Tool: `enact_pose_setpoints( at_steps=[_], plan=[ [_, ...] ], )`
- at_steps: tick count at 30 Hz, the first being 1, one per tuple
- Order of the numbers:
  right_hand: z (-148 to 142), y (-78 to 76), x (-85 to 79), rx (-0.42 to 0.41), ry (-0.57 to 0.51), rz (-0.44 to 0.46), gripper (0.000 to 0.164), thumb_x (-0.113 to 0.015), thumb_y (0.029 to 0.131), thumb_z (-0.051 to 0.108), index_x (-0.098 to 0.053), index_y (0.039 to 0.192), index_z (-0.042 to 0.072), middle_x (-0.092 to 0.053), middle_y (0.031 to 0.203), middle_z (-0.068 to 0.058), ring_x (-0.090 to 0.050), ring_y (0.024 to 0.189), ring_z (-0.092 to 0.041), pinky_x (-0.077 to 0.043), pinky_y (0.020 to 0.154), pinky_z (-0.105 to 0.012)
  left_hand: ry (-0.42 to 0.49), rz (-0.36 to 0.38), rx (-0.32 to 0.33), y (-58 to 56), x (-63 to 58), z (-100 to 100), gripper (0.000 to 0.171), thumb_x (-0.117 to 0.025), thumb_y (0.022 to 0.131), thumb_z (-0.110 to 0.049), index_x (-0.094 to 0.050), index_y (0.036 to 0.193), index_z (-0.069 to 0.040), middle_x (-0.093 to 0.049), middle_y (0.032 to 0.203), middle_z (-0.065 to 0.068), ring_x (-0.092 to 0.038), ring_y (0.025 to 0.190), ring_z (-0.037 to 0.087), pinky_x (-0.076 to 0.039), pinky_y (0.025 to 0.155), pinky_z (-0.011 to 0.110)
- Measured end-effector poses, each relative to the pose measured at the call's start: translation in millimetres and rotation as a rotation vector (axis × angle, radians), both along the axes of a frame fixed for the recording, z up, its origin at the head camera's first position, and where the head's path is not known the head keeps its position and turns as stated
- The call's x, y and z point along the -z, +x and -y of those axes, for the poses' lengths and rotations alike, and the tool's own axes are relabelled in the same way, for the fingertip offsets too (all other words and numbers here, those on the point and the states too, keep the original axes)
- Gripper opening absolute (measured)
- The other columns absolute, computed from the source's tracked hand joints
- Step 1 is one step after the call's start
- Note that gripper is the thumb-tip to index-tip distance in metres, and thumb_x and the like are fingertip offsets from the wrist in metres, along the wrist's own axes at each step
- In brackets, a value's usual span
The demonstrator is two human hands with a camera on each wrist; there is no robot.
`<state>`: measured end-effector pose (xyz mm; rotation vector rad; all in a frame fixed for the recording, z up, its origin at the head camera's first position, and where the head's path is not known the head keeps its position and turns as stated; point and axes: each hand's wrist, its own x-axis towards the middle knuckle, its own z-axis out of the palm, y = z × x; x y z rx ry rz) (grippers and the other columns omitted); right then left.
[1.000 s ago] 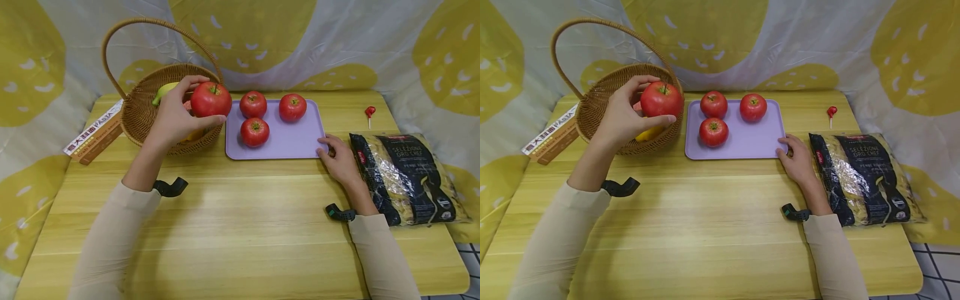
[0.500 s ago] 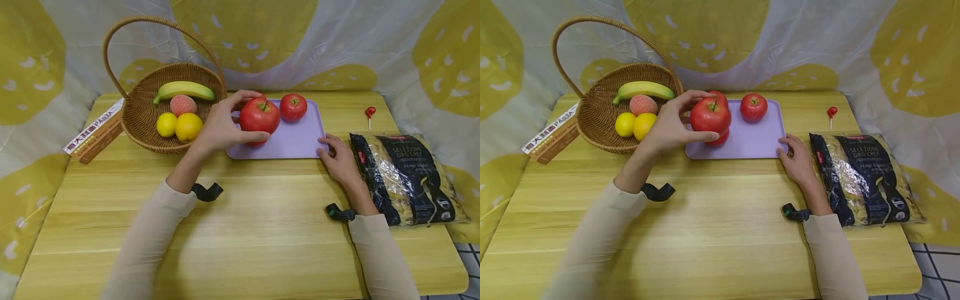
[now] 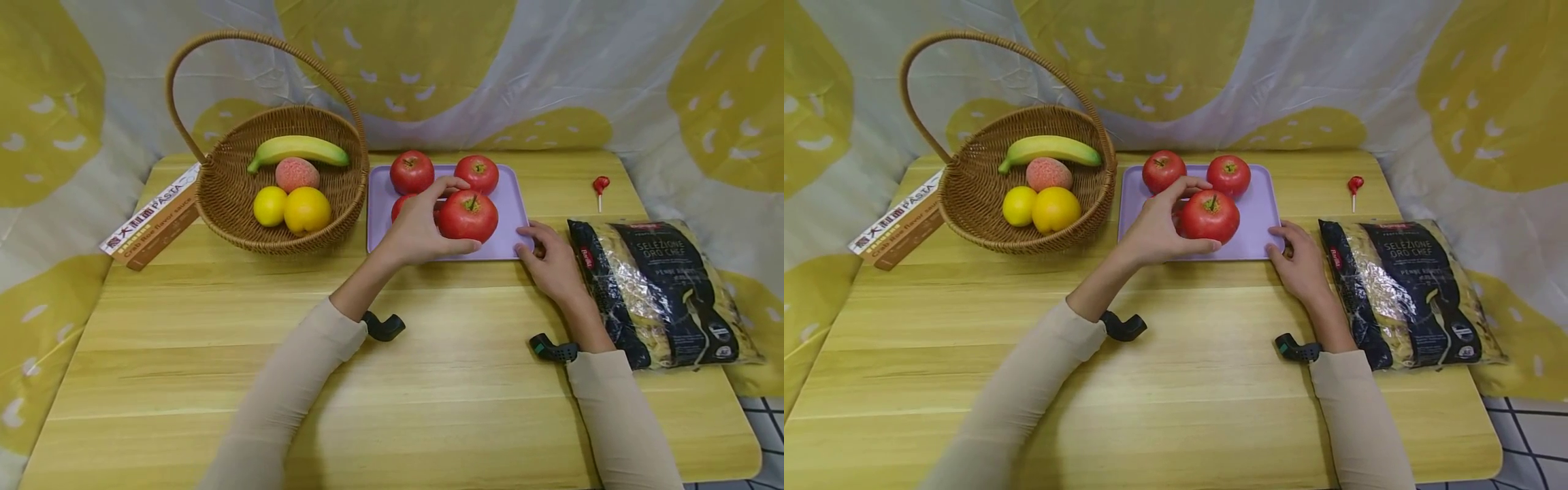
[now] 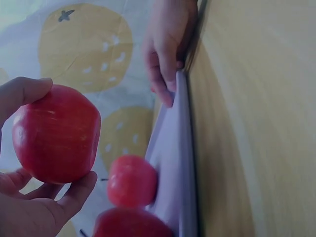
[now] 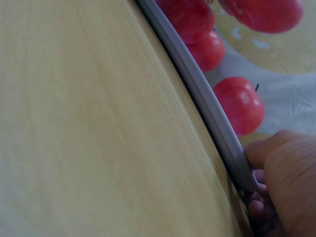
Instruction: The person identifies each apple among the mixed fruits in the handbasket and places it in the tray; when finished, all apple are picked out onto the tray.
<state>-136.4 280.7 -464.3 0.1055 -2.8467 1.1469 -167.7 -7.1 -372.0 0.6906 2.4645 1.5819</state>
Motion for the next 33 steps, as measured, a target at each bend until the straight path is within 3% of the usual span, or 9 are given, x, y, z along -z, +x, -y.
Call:
enact_pose_setpoints(
  at_steps=[7, 15, 23, 33],
  plan=[
    [1, -1.2, -0.3, -0.008, -0.004, 0.011, 0.04, -0.06, 0.103, 0.02, -0.061, 0.138, 0.001, -0.046, 0.157, -0.023, -0.047, 0.138, -0.043, -0.04, 0.111, -0.06, -0.103, 0.021, -0.025, -1.7, 12.3, -24, 0.088, -0.087, 0.077, -0.045, -0.045, 0.151, -0.023, -0.058, 0.142, -0.002, -0.057, 0.125, 0.015, -0.051, 0.107, 0.039],
    [2, -1.9, -0.3, -0.012, -0.002, 0.006, 0.04, -0.06, 0.103, 0.02, -0.061, 0.138, 0.001, -0.046, 0.156, -0.023, -0.049, 0.136, -0.042, -0.041, 0.108, -0.058, -0.213, 0.016, -0.062, -1.7, 32.2, -45, 0.089, -0.08, 0.085, -0.046, -0.036, 0.157, -0.016, -0.047, 0.153, 0.003, -0.048, 0.138, 0.018, -0.042, 0.118, 0.041],
    [1, -1.5, 0.9, -0.006, 0.009, -0.005, 0.04, -0.06, 0.102, 0.019, -0.062, 0.138, 0.001, -0.047, 0.156, -0.023, -0.052, 0.129, -0.039, -0.043, 0.102, -0.054, -0.151, 0.064, -0.14, -3.0, 50.9, -58, 0.086, -0.081, 0.086, -0.041, -0.036, 0.155, -0.018, -0.049, 0.15, 0.003, -0.05, 0.135, 0.019, -0.045, 0.116, 0.044],
    [0, -0.7, 0.9, -0.005, 0.003, -0.017, 0.039, -0.061, 0.102, 0.017, -0.062, 0.137, 0.001, -0.049, 0.154, -0.023, -0.052, 0.127, -0.038, -0.043, 0.098, -0.05, -0.123, 0.072, -0.169, -8.8, 64.5, -64, 0.087, -0.081, 0.088, -0.037, -0.033, 0.157, -0.016, -0.047, 0.151, 0.005, -0.049, 0.137, 0.021, -0.042, 0.118, 0.043]
  ],
)
